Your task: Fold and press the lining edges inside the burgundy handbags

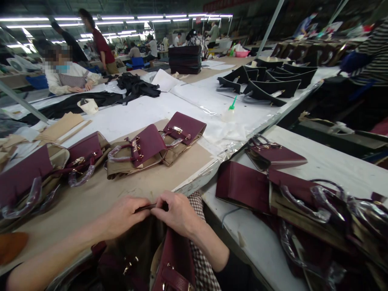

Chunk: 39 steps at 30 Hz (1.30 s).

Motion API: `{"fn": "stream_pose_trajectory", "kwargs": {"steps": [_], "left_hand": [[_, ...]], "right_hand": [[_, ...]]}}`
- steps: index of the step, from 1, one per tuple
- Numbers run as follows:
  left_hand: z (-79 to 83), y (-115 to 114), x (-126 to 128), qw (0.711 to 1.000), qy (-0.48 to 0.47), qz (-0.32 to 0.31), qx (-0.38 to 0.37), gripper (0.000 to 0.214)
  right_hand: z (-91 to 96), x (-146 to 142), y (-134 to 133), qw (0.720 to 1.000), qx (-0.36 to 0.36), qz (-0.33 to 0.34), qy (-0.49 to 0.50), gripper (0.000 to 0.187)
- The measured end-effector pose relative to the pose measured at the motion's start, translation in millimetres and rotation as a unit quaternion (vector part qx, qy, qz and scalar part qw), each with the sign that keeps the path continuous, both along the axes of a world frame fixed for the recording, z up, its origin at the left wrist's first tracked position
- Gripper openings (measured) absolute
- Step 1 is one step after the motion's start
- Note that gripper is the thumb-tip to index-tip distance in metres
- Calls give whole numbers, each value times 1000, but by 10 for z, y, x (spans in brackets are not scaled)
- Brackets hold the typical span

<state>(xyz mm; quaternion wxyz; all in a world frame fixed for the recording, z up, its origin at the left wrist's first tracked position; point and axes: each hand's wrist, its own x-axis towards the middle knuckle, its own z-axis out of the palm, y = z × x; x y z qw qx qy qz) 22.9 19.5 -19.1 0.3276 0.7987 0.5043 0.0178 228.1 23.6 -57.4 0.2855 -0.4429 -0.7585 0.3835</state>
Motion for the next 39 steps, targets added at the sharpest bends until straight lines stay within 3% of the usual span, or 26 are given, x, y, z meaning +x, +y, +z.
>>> {"fn": "stream_pose_trajectory", "kwargs": {"steps": [4,10,16,21,28,32,39], "left_hand": [[-55,36,41,1000,-2,1,-1,27],[-73,-20,29,1000,0,18,-9,24],[-79,-34,-11,999,5,42,-3,23],[-53,-44,-15,998,-15,55,-41,23],[-91,-49,-87,983,-133,65,-113,31],[-147,-49,-86,971,-172,60,-156,38],[-134,-29,-57,963,-189,40,-186,37]], "right_hand": [[77,219,35,997,36,72,7,9],[189,245,55,983,73,127,-112,5],[269,230,2,976,74,131,-159,23],[169,289,-16,992,48,63,-98,12],[50,309,-96,996,-64,-61,-3,5],[41,288,-150,988,-85,-132,-6,7],[25,261,-168,983,-70,-165,-44,11]]}}
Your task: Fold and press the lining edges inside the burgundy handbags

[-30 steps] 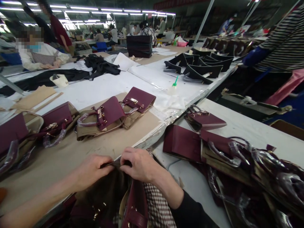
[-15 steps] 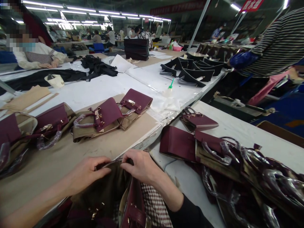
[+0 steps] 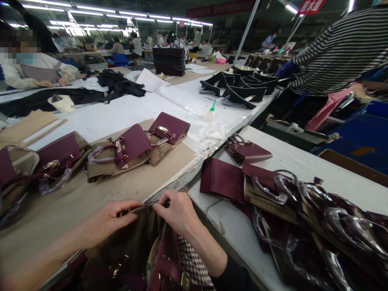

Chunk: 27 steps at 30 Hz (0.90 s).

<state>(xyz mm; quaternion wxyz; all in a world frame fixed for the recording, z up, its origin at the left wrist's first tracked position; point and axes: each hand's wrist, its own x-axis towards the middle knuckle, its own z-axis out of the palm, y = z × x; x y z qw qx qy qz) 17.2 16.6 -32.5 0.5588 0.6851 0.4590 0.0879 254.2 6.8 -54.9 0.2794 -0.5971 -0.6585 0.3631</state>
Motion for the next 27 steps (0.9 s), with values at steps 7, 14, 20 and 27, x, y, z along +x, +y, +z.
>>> {"fn": "stream_pose_trajectory", "kwargs": {"steps": [7,14,20,27], "left_hand": [[52,71,72,997,48,-18,49,19],[-8,255,338,995,45,-34,87,31],[0,374,399,973,131,-96,165,35],[48,323,539,964,145,-116,189,25]], "right_hand": [[-102,4,25,998,10,2,67,26],[-163,19,68,992,-17,23,123,33],[174,245,-9,990,-64,32,123,31],[276,143,-1028,991,105,80,-4,94]]}}
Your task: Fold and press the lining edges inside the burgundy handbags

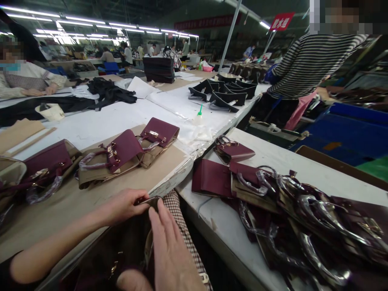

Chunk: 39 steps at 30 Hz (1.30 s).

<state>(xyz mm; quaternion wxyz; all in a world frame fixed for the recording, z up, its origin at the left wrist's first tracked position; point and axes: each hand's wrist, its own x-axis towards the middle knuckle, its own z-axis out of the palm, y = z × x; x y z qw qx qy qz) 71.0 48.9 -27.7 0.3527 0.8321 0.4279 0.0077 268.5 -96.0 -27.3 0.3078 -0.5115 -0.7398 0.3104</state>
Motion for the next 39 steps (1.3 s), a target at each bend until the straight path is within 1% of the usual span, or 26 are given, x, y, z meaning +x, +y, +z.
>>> {"fn": "stream_pose_trajectory", "kwargs": {"steps": [1,2,3,4,6,8,10,12,13,15,17,19,20,21,23,27,30,32,34,36,37,39], "left_hand": [[7,-4,34,1000,-5,-13,-8,25],[18,-4,64,999,-9,-27,-18,25],[36,2,85,999,-12,-41,-28,25],[63,15,95,998,-11,-53,-38,23],[150,59,72,996,-4,-70,-60,20],[282,117,-5,992,3,-88,-90,19],[426,168,-111,984,12,-113,-134,22],[525,189,-210,970,29,-145,-192,26],[544,184,-247,963,37,-160,-213,28],[514,147,-288,957,38,-166,-237,32],[426,88,-289,956,4,-139,-259,40],[333,35,-267,947,-39,-106,-302,47],[297,17,-254,940,-52,-95,-324,47],[271,7,-241,936,-57,-91,-334,44],[248,9,-223,940,-44,-95,-325,35],[260,52,-203,954,-18,-121,-273,30],[278,57,-174,967,-3,-131,-219,27],[286,43,-140,975,16,-137,-173,22],[286,28,-105,977,28,-143,-159,17],[276,22,-82,973,23,-142,-180,15],[267,22,-79,971,16,-139,-196,14],[251,26,-89,967,0,-130,-219,13]], "right_hand": [[-73,-57,-105,1000,21,-4,-7,98],[-138,-100,-177,1000,13,-23,-16,97],[-181,-119,-217,999,-5,-47,-13,91],[-197,-110,-233,997,-34,-73,1,82],[-150,-2,-221,986,-110,-107,66,67],[-57,188,-195,962,-188,-108,168,60],[-3,385,-182,929,-247,-92,259,57],[-33,523,-184,904,-286,-65,311,54],[-77,561,-191,895,-300,-51,325,52],[-196,584,-214,882,-322,-33,343,50],[-312,570,-241,872,-336,-38,353,47],[-389,556,-258,867,-344,-54,356,45],[-410,554,-260,867,-346,-61,354,43],[-420,555,-258,868,-347,-66,350,42],[-419,562,-247,874,-342,-72,337,40],[-390,526,-237,886,-327,-80,318,35],[-369,453,-248,892,-301,-107,319,32],[-346,421,-254,913,-253,-125,296,31],[-315,421,-252,950,-173,-125,226,27],[-290,445,-244,981,-92,-111,129,21],[-284,459,-238,989,-59,-104,87,19],[-286,478,-223,995,-28,-94,33,18]]}}
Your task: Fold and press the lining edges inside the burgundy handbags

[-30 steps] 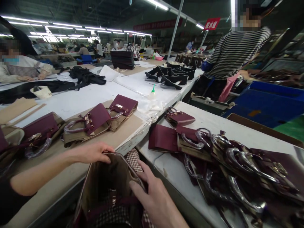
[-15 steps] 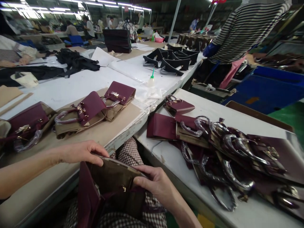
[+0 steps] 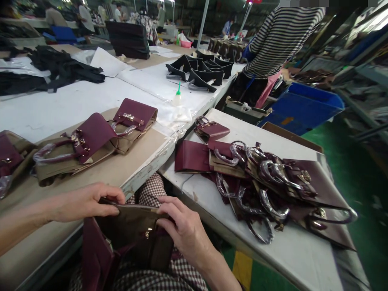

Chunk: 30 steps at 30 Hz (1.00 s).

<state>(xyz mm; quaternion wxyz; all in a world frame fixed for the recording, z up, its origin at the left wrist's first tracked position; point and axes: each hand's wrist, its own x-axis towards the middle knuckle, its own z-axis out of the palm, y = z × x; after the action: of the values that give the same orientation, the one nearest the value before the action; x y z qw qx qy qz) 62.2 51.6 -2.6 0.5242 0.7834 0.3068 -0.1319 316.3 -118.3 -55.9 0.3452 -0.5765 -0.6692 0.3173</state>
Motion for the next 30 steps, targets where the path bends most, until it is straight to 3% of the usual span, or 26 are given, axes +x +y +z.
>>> {"fn": "stream_pose_trajectory", "kwargs": {"steps": [11,19,23,30], "left_hand": [[2,-14,-93,999,-13,26,-19,10],[27,-55,-98,1000,-8,27,5,13],[62,-82,-100,999,-9,36,-2,14],[68,-97,-82,999,-16,43,-30,18]], "right_hand": [[-10,-85,79,999,-31,-32,12,18],[86,-123,59,999,-1,-9,-45,10],[141,-129,61,999,-1,2,-39,14],[61,-197,132,997,-12,-69,-13,22]]}}
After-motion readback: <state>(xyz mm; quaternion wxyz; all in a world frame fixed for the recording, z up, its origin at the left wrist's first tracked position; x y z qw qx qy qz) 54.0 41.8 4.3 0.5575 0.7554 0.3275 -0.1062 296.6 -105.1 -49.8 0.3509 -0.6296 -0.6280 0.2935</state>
